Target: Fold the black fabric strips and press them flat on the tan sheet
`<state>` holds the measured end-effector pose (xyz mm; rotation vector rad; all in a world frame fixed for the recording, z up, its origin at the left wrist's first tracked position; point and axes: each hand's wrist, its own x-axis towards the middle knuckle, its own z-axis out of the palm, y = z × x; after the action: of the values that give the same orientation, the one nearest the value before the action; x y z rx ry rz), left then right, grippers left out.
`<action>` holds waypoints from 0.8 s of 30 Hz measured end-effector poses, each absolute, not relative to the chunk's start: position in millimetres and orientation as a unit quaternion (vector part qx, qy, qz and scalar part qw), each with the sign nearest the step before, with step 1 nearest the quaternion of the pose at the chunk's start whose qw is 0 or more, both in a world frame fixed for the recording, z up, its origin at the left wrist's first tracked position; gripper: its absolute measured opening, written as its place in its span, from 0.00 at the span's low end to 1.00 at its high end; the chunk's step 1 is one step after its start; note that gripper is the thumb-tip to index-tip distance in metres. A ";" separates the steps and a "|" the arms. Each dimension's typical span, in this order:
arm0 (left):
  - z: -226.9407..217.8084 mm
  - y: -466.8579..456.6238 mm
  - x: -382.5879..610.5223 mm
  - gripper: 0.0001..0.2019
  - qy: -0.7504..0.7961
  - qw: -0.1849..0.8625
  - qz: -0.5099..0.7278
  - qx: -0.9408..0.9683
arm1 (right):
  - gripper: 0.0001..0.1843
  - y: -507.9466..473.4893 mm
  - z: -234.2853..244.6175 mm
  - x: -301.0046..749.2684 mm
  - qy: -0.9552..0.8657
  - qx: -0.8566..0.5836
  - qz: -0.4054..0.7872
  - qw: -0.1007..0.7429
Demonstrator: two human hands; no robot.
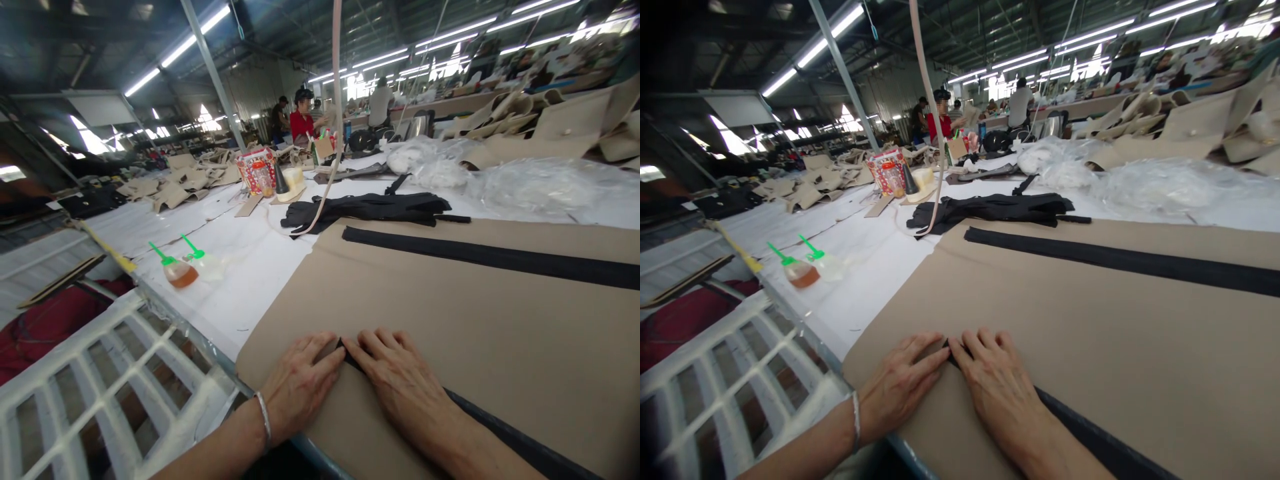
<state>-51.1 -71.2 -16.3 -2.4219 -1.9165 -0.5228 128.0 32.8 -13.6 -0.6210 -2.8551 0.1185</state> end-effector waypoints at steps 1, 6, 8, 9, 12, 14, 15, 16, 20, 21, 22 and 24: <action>-15.5 -71.1 -51.0 0.19 -0.611 0.008 -0.167 -0.774 | 0.23 32.6 -12.1 127.3 -0.971 -0.213 0.040 0.102; -11.9 -68.6 -51.5 0.18 -0.587 0.029 -0.155 -0.794 | 0.27 33.4 -11.4 128.3 -0.970 -0.222 0.047 0.090; -11.6 -66.8 -53.0 0.17 -0.574 0.032 -0.145 -0.805 | 0.30 34.9 -14.9 132.4 -0.966 -0.230 0.052 0.108; -11.5 -65.9 -54.0 0.17 -0.570 0.030 -0.139 -0.809 | 0.31 35.7 -16.9 135.2 -0.963 -0.234 0.055 0.119; -11.0 -63.3 -56.5 0.16 -0.561 0.013 -0.126 -0.818 | 0.24 37.8 -21.0 144.6 -0.961 -0.232 0.076 0.130; -9.7 -62.0 -57.2 0.15 -0.558 0.007 -0.125 -0.820 | 0.18 39.1 -21.4 150.5 -0.963 -0.217 0.091 0.131; -8.8 -61.6 -57.1 0.15 -0.557 0.007 -0.128 -0.820 | 0.16 39.8 -21.0 153.2 -0.965 -0.206 0.095 0.132; -7.8 -61.2 -56.7 0.15 -0.557 0.005 -0.131 -0.820 | 0.15 40.6 -20.4 155.5 -0.967 -0.194 0.096 0.135; -3.8 -58.9 -53.1 0.17 -0.565 -0.009 -0.140 -0.813 | 0.10 43.8 -18.3 161.6 -0.975 -0.156 0.084 0.137; -2.9 -57.8 -51.9 0.18 -0.568 -0.013 -0.139 -0.811 | 0.09 44.4 -18.1 162.3 -0.976 -0.151 0.076 0.138; -2.2 -56.5 -50.6 0.19 -0.570 -0.014 -0.135 -0.810 | 0.09 44.8 -18.0 162.8 -0.977 -0.147 0.067 0.141; -0.6 -53.7 -48.1 0.20 -0.571 -0.013 -0.124 -0.812 | 0.10 45.1 -18.1 163.6 -0.978 -0.138 0.049 0.149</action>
<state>-48.1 -53.7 -0.6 -2.5715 -1.8085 -0.3920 163.6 45.1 -18.1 -0.3980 -2.8113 0.1400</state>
